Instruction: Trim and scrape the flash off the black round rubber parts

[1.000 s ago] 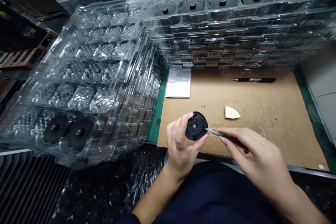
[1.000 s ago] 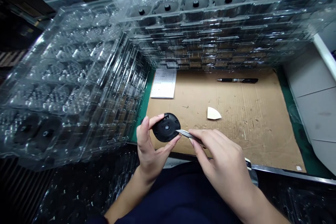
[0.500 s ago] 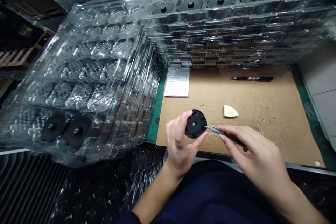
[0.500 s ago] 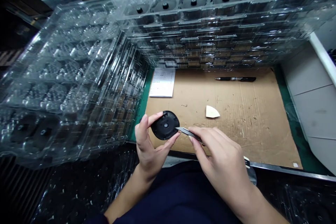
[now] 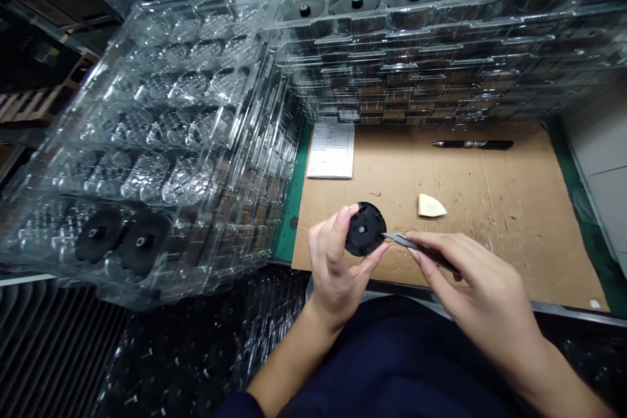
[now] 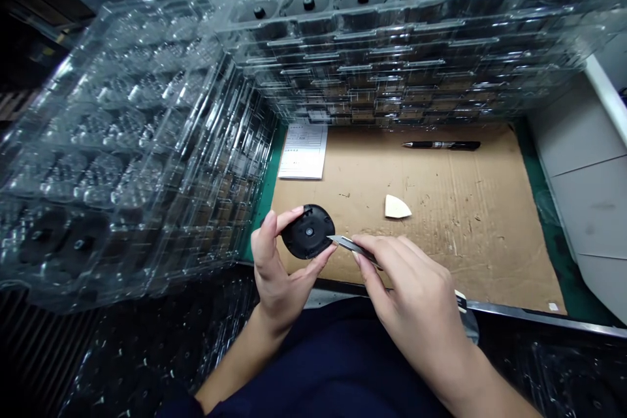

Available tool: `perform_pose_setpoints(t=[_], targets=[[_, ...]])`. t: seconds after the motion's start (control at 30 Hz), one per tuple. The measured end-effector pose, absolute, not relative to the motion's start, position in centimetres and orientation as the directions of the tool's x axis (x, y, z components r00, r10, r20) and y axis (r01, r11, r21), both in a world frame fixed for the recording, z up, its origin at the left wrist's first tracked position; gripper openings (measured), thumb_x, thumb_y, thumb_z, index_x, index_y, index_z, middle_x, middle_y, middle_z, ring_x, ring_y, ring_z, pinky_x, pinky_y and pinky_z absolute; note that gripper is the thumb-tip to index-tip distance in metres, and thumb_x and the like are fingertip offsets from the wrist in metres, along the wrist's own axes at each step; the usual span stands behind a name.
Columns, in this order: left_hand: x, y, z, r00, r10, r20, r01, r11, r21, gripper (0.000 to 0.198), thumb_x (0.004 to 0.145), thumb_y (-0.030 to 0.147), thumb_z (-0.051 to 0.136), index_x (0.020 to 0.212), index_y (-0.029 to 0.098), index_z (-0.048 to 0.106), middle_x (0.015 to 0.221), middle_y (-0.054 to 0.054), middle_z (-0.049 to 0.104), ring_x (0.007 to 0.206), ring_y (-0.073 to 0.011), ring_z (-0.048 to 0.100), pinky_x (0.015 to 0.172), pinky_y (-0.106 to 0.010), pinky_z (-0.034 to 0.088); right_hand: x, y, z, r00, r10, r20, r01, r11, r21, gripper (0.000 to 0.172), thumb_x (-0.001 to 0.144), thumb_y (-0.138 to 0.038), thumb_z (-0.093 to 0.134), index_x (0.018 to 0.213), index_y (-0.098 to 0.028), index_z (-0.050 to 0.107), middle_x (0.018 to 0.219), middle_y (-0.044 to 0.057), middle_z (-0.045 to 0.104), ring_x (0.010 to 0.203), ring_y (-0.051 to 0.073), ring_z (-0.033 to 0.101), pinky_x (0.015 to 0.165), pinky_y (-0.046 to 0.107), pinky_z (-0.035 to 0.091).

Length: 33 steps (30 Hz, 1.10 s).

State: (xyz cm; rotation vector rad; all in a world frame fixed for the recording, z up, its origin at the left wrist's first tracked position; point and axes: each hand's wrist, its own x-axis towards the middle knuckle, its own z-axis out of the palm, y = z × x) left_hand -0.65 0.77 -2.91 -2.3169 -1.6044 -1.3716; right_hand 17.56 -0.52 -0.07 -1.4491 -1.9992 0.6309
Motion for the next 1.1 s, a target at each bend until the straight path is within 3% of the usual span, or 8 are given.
perform_pose_setpoints(t=[0.63,0.77,0.93,1.1], targets=[[-0.7,0.9,-3.0,0.089,0.771,0.630,0.766,-0.457,0.451,0.097,0.063,0.021,0.077,0.141,0.015,0.020,0.111,-0.016,0.061,0.100,-0.0234,0.058,0.083,-0.040,0.049,17.5,-0.5,0.2,-0.251,0.954,0.166,0.689,0.296,-0.662,0.025,0.084,-0.017,0.058,0.109,-0.023,0.059,0.099,-0.002,0.066,0.088,0.011,0.058,0.081,0.024,0.044],[-0.7,0.9,-3.2,0.084,0.788,0.610,0.750,-0.452,0.482,0.097,0.064,0.021,0.077,0.141,0.016,0.019,0.112,-0.015,0.061,0.101,-0.0229,0.057,0.084,-0.040,0.048,17.7,-0.8,0.9,-0.331,0.937,0.108,0.606,0.299,-0.737,0.025,0.084,-0.017,0.058,0.108,-0.026,0.059,0.098,-0.004,0.065,0.086,0.009,0.058,0.078,0.021,0.045],[-0.6,0.7,-3.4,0.061,0.821,0.568,0.708,-0.436,0.555,0.102,0.060,0.020,0.079,0.141,0.016,0.017,0.113,-0.015,0.059,0.103,-0.0234,0.056,0.088,-0.042,0.047,18.4,-0.6,0.6,-0.190,0.971,0.148,0.654,0.238,-0.718,0.019,0.084,-0.020,0.059,0.102,-0.025,0.062,0.097,-0.003,0.066,0.088,0.009,0.060,0.079,0.020,0.045],[-0.5,0.6,-3.4,0.071,0.823,0.564,0.688,-0.449,0.569,0.103,0.060,0.019,0.080,0.141,0.018,0.017,0.115,-0.015,0.058,0.105,-0.0238,0.056,0.090,-0.043,0.047,18.4,-0.4,0.2,-0.194,0.969,0.155,0.668,0.246,-0.702,0.020,0.084,-0.020,0.058,0.103,-0.024,0.062,0.098,-0.002,0.066,0.090,0.011,0.060,0.080,0.022,0.046]])
